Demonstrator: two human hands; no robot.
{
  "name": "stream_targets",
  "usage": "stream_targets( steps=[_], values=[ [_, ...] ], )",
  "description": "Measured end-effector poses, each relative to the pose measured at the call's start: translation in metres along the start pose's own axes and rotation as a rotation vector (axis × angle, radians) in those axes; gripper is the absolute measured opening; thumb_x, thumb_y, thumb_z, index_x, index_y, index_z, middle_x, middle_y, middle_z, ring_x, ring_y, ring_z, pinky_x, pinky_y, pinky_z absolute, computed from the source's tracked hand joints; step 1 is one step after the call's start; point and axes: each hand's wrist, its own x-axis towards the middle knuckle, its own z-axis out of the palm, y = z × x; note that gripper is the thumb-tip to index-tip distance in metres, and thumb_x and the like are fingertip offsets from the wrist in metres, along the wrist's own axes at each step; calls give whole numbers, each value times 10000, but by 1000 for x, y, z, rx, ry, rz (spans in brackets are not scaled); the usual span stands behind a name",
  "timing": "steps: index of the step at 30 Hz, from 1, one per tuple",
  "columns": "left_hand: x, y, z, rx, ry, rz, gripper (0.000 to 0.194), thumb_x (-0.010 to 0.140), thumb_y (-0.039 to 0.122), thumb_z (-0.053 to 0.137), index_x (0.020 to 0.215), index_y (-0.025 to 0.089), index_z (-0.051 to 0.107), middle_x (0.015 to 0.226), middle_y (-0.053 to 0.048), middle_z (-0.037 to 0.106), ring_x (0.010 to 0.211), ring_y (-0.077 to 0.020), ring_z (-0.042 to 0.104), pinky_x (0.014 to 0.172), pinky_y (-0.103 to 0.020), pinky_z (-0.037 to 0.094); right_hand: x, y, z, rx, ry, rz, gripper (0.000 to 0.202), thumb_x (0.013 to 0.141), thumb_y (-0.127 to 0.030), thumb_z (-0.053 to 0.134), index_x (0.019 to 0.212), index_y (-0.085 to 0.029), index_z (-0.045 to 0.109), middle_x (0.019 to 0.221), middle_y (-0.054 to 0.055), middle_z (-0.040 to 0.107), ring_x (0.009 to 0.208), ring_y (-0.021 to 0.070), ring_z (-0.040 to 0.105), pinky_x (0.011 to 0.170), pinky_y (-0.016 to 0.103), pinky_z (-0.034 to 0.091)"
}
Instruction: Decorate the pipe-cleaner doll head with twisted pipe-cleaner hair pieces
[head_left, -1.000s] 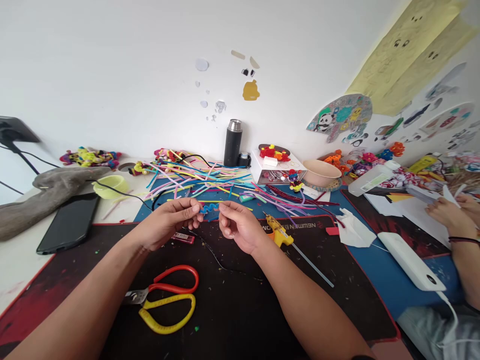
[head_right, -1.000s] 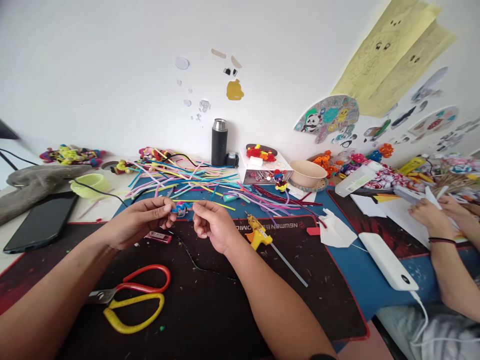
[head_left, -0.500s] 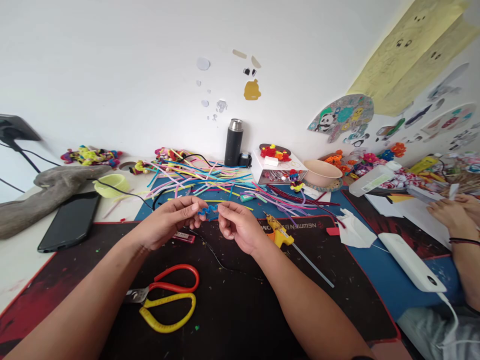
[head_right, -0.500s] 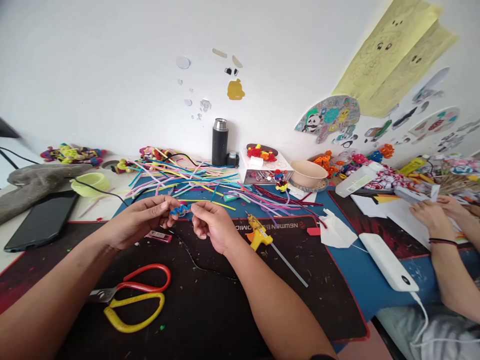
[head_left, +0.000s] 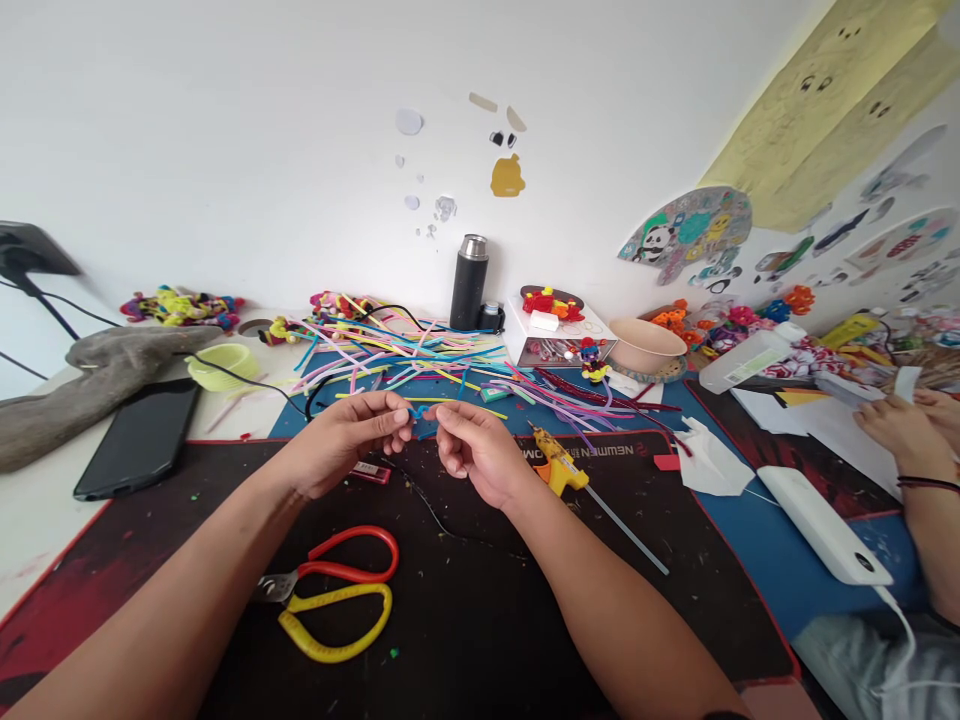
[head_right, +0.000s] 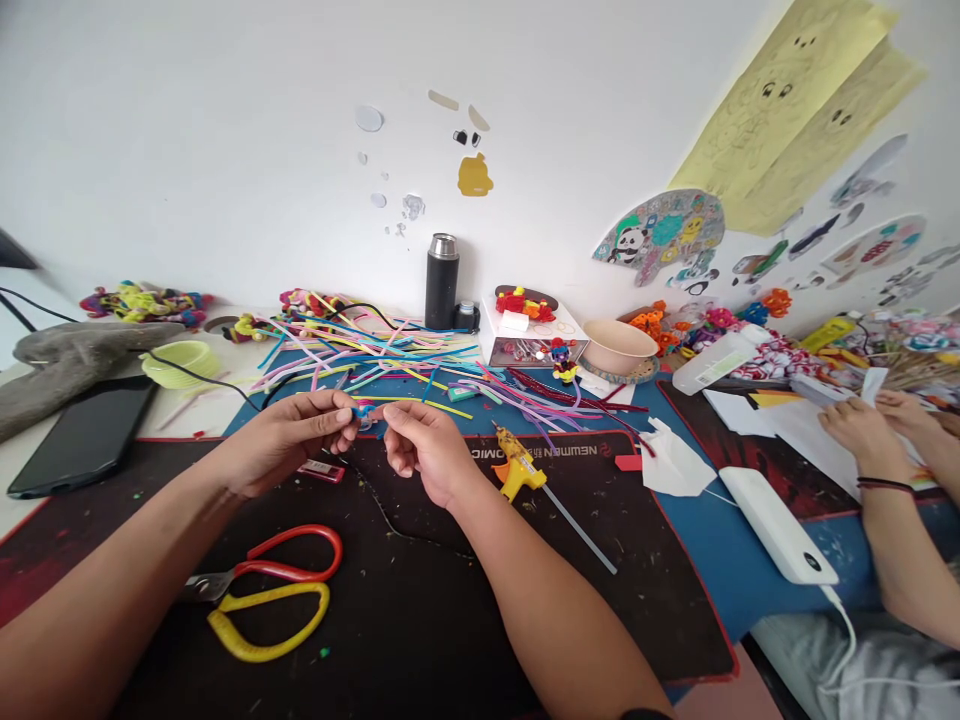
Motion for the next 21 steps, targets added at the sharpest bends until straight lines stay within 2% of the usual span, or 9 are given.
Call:
stream_targets(
  steps=[15, 21],
  values=[
    [1, 0, 3, 48, -48, -11, 386, 711, 494, 1003, 808, 178, 804, 729, -43, 736, 661, -157, 629, 631, -252, 498, 1, 1, 1, -14, 9, 0, 429, 725, -515, 933, 857, -200, 673, 612, -61, 602, 442, 76, 462, 423, 235, 229],
    [5, -5, -5, -50, 11, 14, 540, 744, 605, 955, 1022, 157, 835, 854, -99, 802, 705, -186, 685, 625, -263, 529, 2, -2, 0, 49, 41, 2, 445, 697, -502, 954, 847, -199, 665, 609, -67, 576, 443, 70, 435, 438, 231, 213]
  ],
)
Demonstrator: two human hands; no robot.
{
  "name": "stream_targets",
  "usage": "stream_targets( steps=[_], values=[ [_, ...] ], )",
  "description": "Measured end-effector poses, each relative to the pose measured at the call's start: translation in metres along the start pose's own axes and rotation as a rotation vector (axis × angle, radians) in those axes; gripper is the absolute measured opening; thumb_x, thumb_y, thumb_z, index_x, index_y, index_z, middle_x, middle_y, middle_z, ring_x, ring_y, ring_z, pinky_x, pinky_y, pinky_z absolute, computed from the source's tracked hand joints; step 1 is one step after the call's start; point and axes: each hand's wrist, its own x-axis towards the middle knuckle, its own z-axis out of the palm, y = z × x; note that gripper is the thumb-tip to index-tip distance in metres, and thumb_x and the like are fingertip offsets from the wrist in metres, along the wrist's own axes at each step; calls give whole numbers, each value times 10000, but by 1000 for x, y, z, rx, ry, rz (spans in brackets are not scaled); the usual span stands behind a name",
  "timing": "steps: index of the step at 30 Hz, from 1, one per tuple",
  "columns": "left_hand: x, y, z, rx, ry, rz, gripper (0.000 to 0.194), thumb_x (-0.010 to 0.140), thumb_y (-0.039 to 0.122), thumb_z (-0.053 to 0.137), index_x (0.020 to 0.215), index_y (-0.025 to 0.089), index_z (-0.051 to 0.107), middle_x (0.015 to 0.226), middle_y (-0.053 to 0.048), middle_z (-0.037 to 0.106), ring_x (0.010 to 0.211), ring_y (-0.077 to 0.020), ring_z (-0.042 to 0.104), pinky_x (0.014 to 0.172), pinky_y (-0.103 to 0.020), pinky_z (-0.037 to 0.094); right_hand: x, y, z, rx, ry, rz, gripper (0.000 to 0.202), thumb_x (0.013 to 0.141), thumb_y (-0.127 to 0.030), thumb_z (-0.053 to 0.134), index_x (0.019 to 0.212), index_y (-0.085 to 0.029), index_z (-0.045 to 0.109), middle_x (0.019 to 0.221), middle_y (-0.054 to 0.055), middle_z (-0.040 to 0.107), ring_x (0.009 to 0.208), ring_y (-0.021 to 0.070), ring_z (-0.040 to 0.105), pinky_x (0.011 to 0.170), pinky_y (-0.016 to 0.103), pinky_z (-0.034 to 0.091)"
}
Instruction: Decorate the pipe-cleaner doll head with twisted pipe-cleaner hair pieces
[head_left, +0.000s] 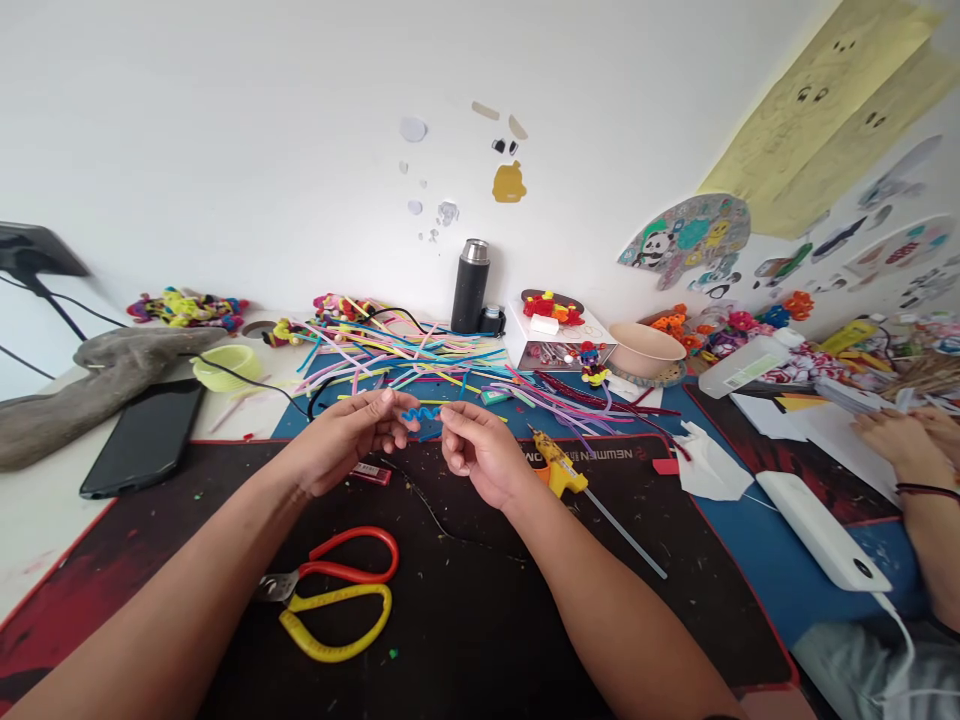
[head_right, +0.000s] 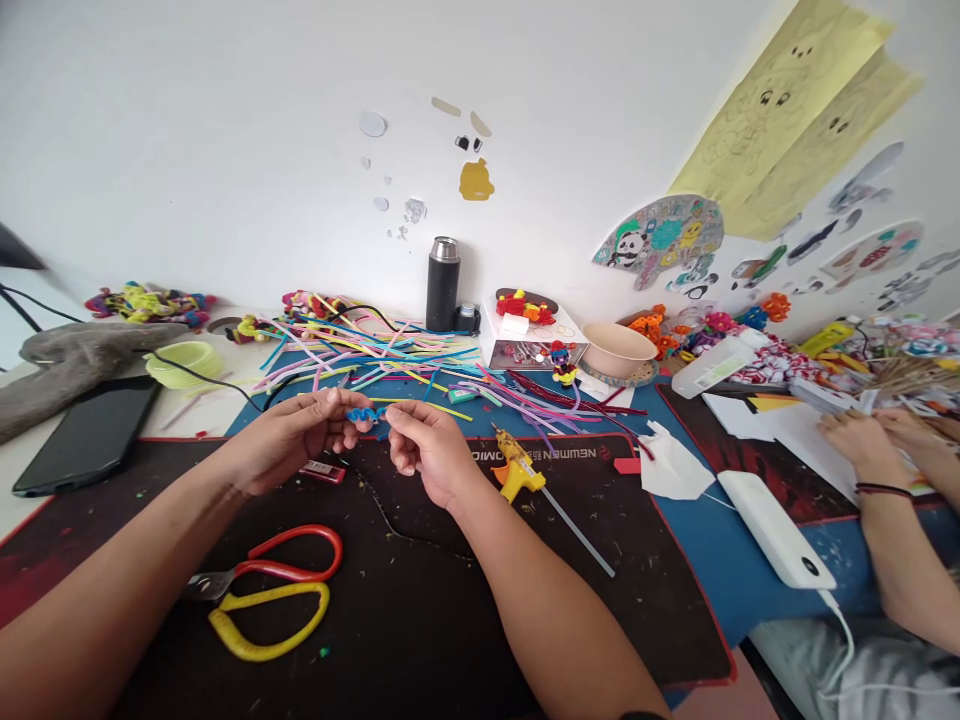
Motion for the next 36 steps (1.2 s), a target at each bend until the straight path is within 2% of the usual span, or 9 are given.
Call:
stream_targets(
  steps=[4, 9, 12, 17, 22, 29, 33, 36],
  values=[
    [0, 2, -2, -6, 33, 6, 516, 715, 572, 985, 988, 159, 840, 865, -94, 808, 687, -169, 675, 610, -249, 519, 1, 0, -2, 61, 11, -10, 424, 695, -454, 962, 858, -197, 667, 604, -74, 561, 445, 66, 418, 450, 230, 210],
    [-1, 4, 0, 44, 9, 11, 392, 735, 501, 983, 846, 164, 818, 861, -102, 806, 690, -179, 668, 624, -262, 512, 2, 2, -5, 79, 11, -13, 407, 715, -438, 953, 885, -203, 667, 609, -76, 558, 455, 70, 411, 460, 234, 207],
    [-1, 3, 0, 76, -5, 15, 357, 760, 484, 966, 831, 171, 810, 861, -100, 803, 685, -182, 662, 625, -269, 505, 2, 2, -5, 78, 9, -12, 405, 720, -439, 950, 882, -203, 665, 608, -76, 555, 457, 70, 405, 461, 235, 204],
    [-1, 3, 0, 128, -34, 6, 402, 747, 544, 967, 818, 180, 811, 845, -88, 796, 694, -173, 661, 641, -266, 497, 2, 2, -4, 79, 4, -16, 398, 721, -439, 946, 858, -203, 656, 608, -74, 544, 455, 67, 393, 462, 236, 196],
    [-2, 4, 1, 136, -14, 0, 440, 707, 574, 985, 799, 183, 806, 817, -66, 769, 697, -163, 648, 651, -258, 494, 2, 3, -5, 85, 8, -14, 407, 716, -436, 955, 871, -194, 667, 610, -71, 559, 457, 66, 409, 459, 231, 205],
    [-4, 7, 7, 111, 40, 47, 469, 673, 587, 995, 772, 183, 777, 773, -37, 733, 662, -148, 610, 624, -253, 464, 0, 4, -2, 1, -36, 14, 496, 782, -601, 895, 941, -180, 688, 633, -63, 587, 446, 72, 445, 434, 236, 207],
    [-3, 7, 11, 180, 21, 61, 498, 687, 631, 968, 753, 182, 765, 749, -36, 720, 664, -154, 607, 628, -261, 467, -1, 5, 2, -27, -69, 18, 496, 745, -564, 933, 816, -199, 604, 625, -61, 601, 432, 69, 457, 422, 236, 203],
    [-2, 4, 12, 268, -1, 79, 493, 727, 648, 933, 757, 189, 758, 741, -27, 711, 674, -159, 605, 637, -267, 474, -1, 6, 2, -25, -65, 30, 491, 719, -541, 953, 877, -198, 640, 617, -69, 604, 427, 71, 458, 418, 235, 209]
  ],
)
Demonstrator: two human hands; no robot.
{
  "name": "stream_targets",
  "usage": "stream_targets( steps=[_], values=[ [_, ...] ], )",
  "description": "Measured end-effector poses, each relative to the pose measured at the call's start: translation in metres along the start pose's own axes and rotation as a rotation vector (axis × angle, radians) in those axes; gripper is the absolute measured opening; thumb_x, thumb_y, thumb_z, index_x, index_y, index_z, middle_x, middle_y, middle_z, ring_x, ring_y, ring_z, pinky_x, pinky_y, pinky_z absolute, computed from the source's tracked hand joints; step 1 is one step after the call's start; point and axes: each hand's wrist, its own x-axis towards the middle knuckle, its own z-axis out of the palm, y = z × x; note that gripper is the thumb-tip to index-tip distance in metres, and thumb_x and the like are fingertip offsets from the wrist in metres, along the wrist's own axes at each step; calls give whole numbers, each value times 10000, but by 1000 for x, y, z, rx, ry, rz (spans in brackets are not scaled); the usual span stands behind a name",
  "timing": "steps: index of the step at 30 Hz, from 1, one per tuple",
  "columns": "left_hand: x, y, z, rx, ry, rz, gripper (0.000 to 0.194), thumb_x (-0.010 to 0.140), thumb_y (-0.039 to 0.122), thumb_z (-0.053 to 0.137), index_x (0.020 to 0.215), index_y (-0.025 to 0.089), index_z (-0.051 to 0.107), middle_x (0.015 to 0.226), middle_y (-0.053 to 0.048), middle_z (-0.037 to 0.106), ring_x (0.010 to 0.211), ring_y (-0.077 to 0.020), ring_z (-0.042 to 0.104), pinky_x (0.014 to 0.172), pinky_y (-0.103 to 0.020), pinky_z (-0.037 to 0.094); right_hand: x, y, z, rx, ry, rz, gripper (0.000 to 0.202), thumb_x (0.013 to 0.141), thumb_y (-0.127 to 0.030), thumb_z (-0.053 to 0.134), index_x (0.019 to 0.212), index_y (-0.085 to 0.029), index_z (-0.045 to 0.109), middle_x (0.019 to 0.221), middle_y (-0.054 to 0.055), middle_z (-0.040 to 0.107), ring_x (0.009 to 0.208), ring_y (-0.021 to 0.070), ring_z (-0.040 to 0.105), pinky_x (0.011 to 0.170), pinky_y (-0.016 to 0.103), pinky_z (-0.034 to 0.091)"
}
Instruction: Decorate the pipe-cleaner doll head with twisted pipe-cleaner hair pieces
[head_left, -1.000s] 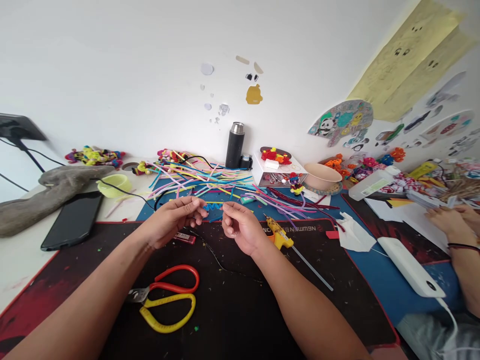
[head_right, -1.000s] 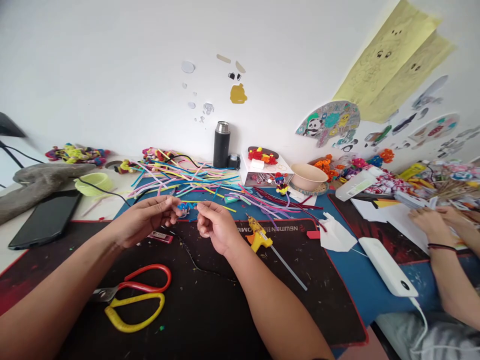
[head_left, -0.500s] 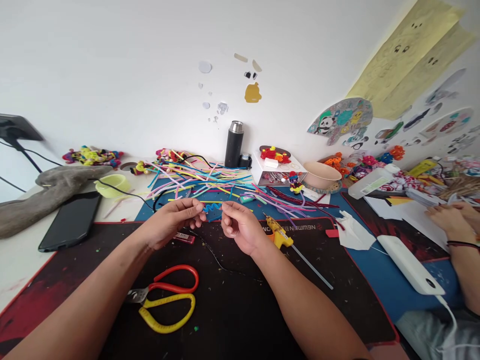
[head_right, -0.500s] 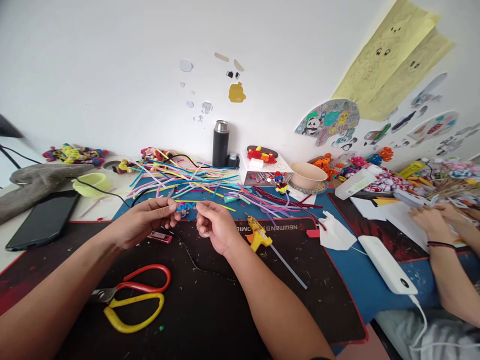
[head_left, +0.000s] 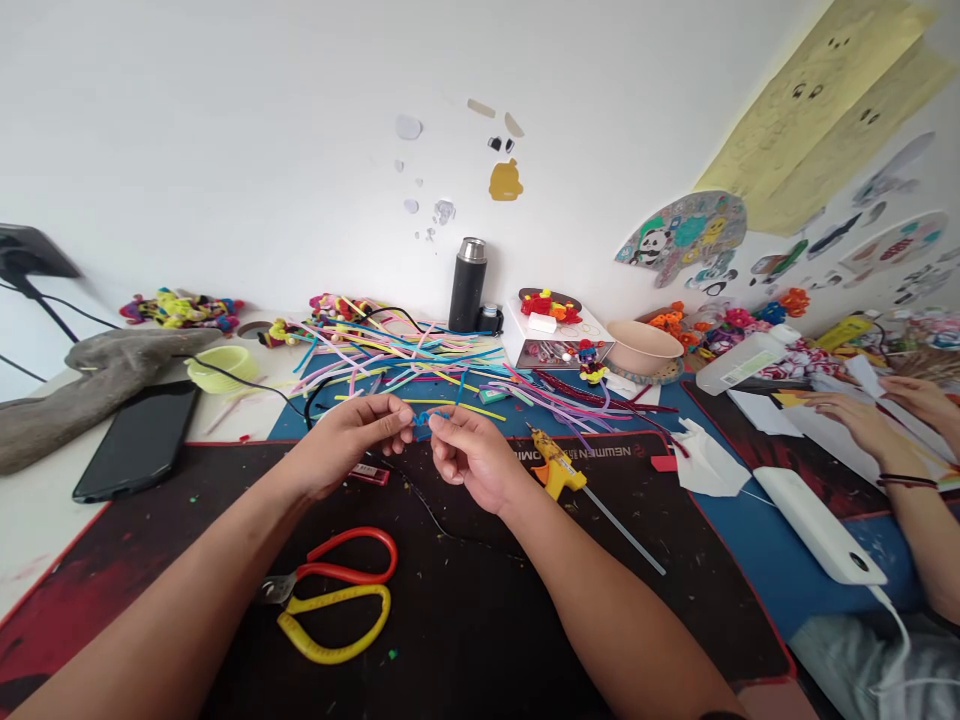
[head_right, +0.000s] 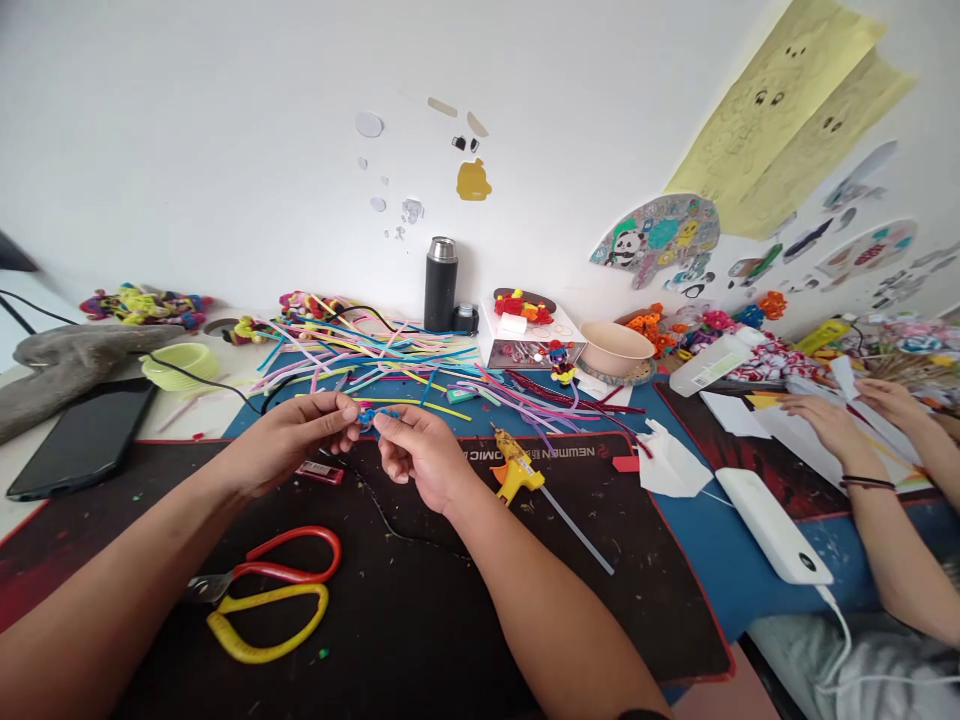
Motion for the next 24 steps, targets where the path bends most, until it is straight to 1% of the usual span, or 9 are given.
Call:
stream_targets(
  steps=[3, 7, 19, 24],
  values=[
    [0, -3, 1, 46, -19, 17, 463, 759, 630, 915, 775, 196, 751, 747, -16, 706, 686, -161, 609, 643, -269, 478, 0, 1, 0, 1, 5, 15, 492, 708, -522, 962, 934, -198, 669, 609, -74, 606, 429, 73, 457, 417, 233, 209],
    [0, -4, 1, 65, -33, 26, 454, 791, 628, 890, 785, 198, 746, 752, -12, 701, 698, -159, 609, 650, -266, 479, 0, 1, 1, -15, 16, 8, 483, 697, -518, 958, 923, -196, 677, 589, -73, 605, 426, 77, 456, 412, 235, 217],
    [1, -5, 0, 91, -46, 28, 465, 807, 642, 871, 790, 193, 750, 754, -18, 699, 698, -160, 610, 652, -267, 484, -1, 0, 4, -98, 51, -10, 520, 662, -545, 955, 922, -199, 665, 566, -76, 598, 422, 85, 465, 400, 231, 251],
    [2, -7, -4, 47, -3, 36, 430, 807, 605, 893, 862, 196, 772, 805, -22, 721, 704, -147, 618, 651, -255, 491, 0, 1, 2, -86, 72, -7, 492, 671, -550, 934, 885, -200, 663, 566, -71, 598, 419, 83, 461, 403, 232, 245]
  ],
)
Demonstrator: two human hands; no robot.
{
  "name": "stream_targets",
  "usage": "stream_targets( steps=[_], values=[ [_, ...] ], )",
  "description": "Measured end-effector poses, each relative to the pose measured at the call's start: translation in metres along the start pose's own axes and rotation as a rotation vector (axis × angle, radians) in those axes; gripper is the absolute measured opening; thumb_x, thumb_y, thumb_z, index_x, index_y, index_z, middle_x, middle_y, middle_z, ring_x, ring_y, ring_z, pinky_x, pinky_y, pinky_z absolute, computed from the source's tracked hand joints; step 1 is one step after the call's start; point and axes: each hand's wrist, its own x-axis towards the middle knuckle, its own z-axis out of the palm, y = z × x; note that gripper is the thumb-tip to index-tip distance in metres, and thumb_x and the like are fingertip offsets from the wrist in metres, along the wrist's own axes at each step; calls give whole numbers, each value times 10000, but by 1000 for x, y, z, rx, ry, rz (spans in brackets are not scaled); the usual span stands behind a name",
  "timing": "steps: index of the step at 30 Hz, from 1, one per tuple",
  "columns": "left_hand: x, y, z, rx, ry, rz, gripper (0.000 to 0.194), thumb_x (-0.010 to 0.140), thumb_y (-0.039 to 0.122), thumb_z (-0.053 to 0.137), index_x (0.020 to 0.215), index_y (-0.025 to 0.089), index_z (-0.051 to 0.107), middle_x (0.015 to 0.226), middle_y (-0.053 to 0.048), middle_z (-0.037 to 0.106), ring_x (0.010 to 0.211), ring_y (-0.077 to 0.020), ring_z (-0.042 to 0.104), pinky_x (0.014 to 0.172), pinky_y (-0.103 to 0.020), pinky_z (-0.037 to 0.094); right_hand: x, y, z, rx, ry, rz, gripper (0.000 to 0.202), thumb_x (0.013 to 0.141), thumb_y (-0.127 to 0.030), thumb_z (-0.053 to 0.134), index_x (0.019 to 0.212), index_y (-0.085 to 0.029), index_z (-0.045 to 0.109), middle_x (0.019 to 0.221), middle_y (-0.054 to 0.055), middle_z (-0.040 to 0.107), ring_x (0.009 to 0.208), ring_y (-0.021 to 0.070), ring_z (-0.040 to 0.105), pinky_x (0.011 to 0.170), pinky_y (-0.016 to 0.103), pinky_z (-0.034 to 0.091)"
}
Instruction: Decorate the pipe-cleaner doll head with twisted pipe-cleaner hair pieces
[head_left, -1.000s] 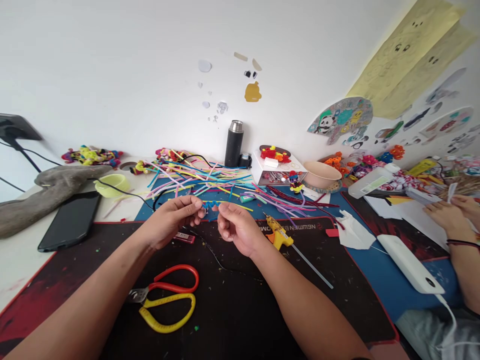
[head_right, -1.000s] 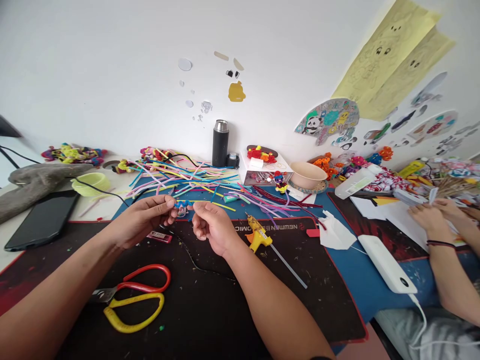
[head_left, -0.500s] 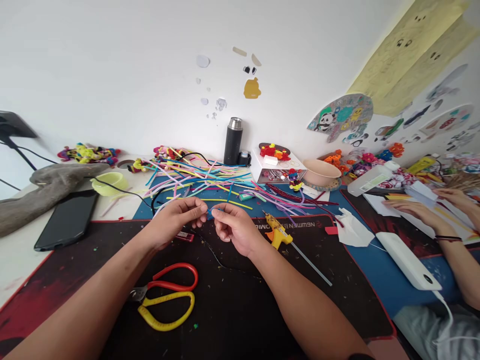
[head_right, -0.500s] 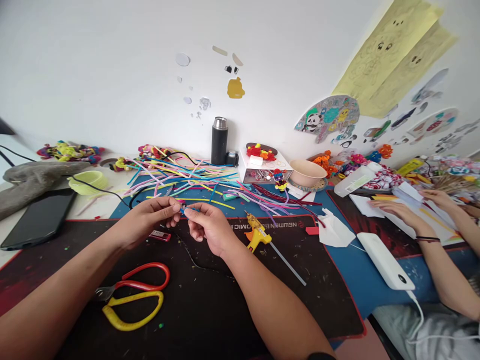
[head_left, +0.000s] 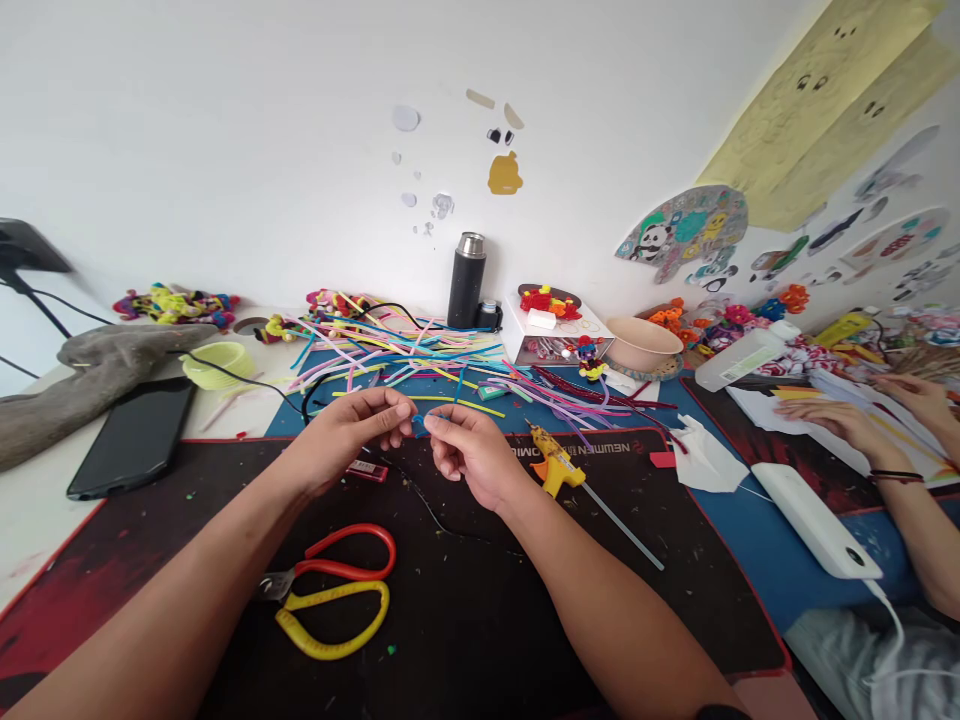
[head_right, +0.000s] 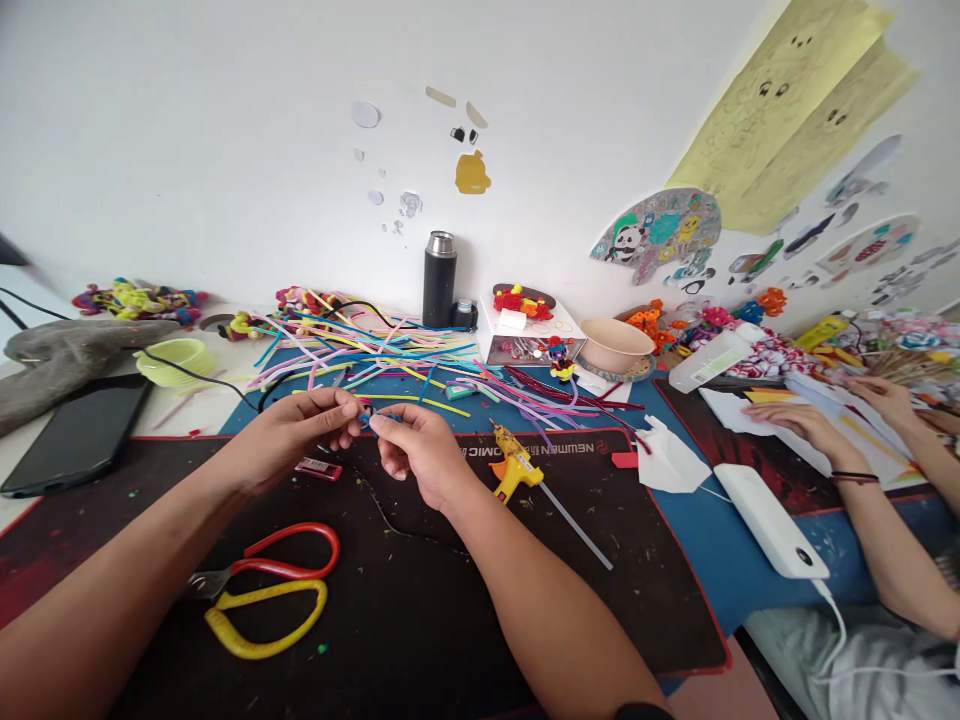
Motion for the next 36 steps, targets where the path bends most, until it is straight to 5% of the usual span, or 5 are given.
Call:
stream_targets(
  steps=[12, 36],
  values=[
    [-1, 0, 2, 200, 27, 203, 398, 790, 560, 919, 942, 219, 780, 901, -37, 750, 850, -216, 676, 807, -341, 548, 0, -3, -1, 53, -6, 18, 427, 684, -500, 924, 824, -192, 662, 576, -67, 579, 438, 79, 457, 423, 232, 235],
    [-6, 5, 6, 495, 69, 253, 334, 869, 569, 797, 896, 240, 744, 902, -39, 785, 879, -254, 700, 826, -353, 529, -1, -2, 0, 35, -4, -6, 472, 665, -533, 950, 810, -189, 661, 554, -76, 545, 444, 75, 428, 442, 241, 212]
  ],
)
